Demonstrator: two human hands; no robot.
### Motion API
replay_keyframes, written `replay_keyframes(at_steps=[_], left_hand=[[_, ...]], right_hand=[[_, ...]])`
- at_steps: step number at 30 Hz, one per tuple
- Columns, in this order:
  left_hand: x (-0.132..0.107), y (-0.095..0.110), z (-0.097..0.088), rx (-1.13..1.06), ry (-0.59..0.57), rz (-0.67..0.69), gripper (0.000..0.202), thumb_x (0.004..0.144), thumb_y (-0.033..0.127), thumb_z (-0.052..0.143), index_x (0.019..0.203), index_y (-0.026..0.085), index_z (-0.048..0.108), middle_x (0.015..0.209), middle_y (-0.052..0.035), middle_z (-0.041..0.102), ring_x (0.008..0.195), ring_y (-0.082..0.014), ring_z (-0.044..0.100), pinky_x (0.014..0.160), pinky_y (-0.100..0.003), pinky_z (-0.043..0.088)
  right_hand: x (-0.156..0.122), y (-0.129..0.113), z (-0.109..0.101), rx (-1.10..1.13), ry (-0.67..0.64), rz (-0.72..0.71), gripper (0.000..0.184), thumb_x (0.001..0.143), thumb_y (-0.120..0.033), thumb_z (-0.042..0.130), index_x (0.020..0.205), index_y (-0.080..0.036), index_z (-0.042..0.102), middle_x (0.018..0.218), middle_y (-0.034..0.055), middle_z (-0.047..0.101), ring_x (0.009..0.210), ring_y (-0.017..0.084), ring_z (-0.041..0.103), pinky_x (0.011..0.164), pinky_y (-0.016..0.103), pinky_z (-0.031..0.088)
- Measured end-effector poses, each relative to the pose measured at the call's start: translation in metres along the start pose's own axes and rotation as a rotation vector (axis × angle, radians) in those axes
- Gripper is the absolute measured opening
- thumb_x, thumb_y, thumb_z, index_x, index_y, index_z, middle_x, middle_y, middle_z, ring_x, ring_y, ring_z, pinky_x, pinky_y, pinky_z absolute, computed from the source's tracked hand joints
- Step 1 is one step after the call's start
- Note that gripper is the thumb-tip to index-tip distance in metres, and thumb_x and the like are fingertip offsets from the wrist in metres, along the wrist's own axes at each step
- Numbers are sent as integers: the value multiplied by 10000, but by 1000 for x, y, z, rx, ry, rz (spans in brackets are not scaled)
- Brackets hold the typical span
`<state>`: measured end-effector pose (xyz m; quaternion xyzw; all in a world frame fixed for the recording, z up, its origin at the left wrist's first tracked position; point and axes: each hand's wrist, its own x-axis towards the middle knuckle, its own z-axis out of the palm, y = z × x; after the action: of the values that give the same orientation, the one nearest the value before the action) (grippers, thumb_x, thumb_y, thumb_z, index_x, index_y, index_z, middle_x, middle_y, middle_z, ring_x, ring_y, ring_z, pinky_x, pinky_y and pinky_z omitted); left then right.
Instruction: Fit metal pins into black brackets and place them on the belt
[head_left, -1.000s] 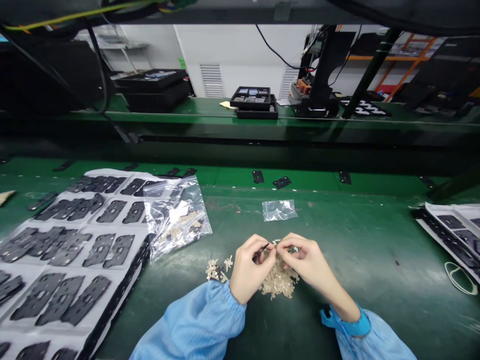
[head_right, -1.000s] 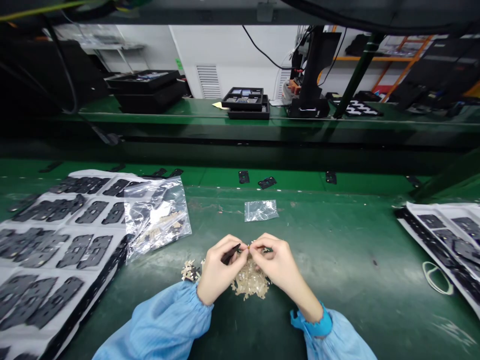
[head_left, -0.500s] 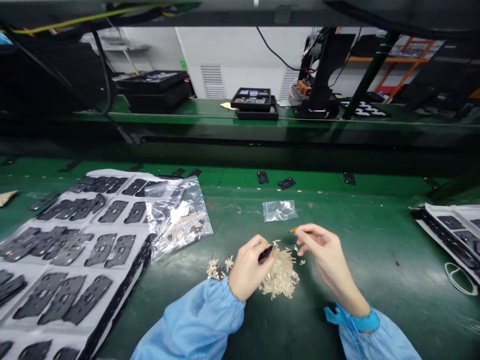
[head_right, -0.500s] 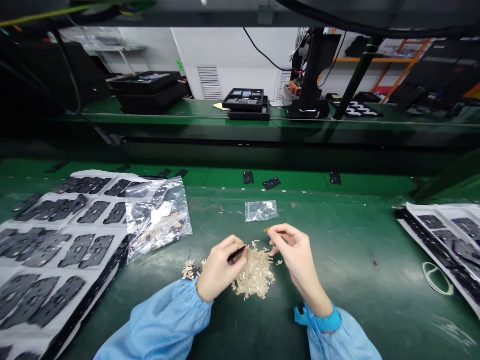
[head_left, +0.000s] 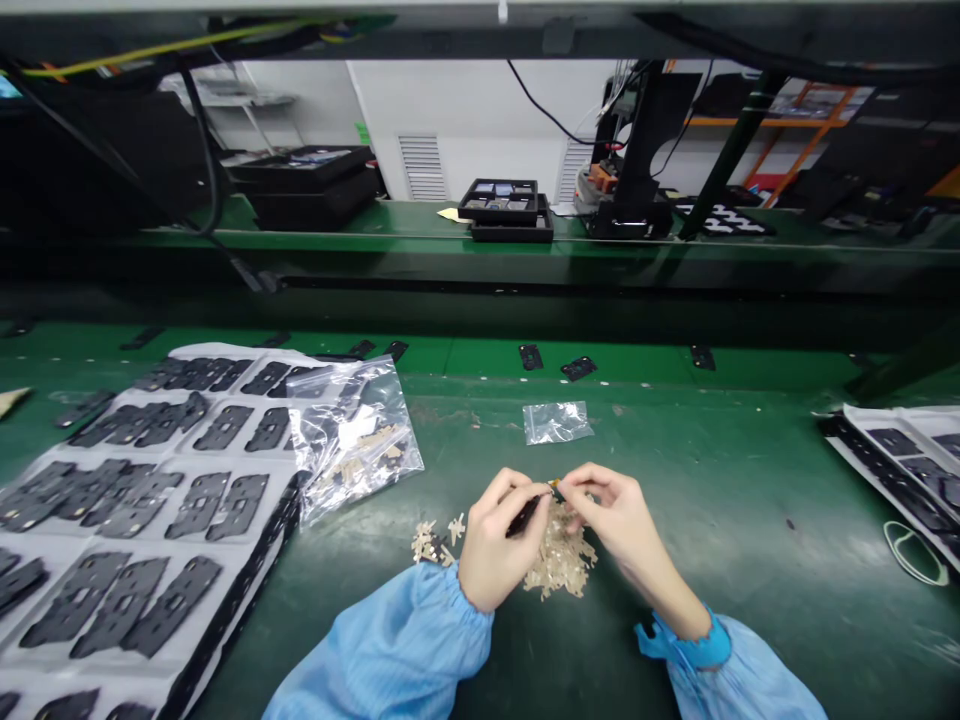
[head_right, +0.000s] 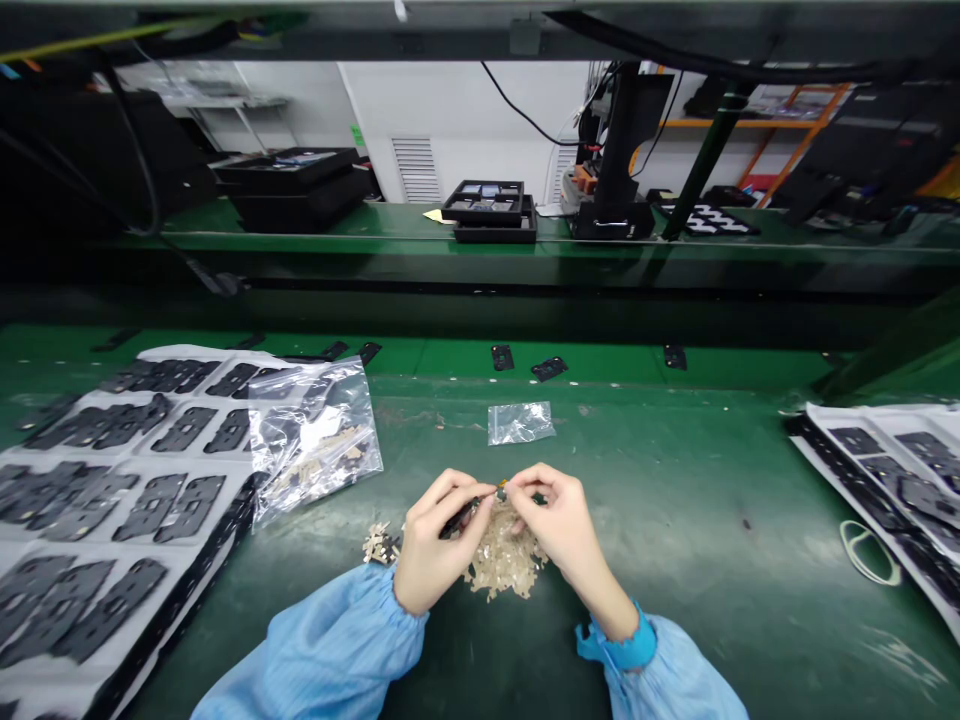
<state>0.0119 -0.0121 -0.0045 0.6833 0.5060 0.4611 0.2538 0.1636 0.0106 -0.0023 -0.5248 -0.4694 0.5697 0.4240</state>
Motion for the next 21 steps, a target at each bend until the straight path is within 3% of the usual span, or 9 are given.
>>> replay_keyframes(at_steps=[5,10,14,17,21], left_hand=[[-4,-4,4,-24,-6,-12,150,828,167,543,887,161,680,774,-46,577,688,-124,569,642,-224,447],[-2,-7,5,-97,7,-15,172,821,158,552,922,164,692,771,-38,576,665,-116,559,612,-220,432],[4,-10,3,-199,-9,-193,149,820,207,558,835,153,696,757,-35,572,698,-135,564,623,-230,426],[8,-11,2,-355,-39,-360,145,802,248,588,761,147,684,749,-25,575,731,-143,568,659,-231,428],[8,-10,1,-553,-88,-505,148,779,275,615,747,145,679,740,-16,585,689,-128,556,633,-221,422]], right_hand=[[-2,-4,4,33,-45,13,261,668,-382,727,683,-142,624,580,-14,560,446,115,562,436,231,515],[-2,-3,4,93,-67,-8,221,653,-349,745,721,-146,689,743,28,583,662,160,596,538,270,576],[-1,-1,1,113,-98,-15,231,677,-331,736,817,-150,711,834,48,582,701,166,586,538,290,590],[0,0,-2,104,-47,-21,219,710,-343,711,789,-140,693,757,40,577,639,144,551,438,228,549],[-1,0,-3,152,-84,37,229,715,-342,715,788,-129,673,662,21,558,568,114,510,374,172,488]])
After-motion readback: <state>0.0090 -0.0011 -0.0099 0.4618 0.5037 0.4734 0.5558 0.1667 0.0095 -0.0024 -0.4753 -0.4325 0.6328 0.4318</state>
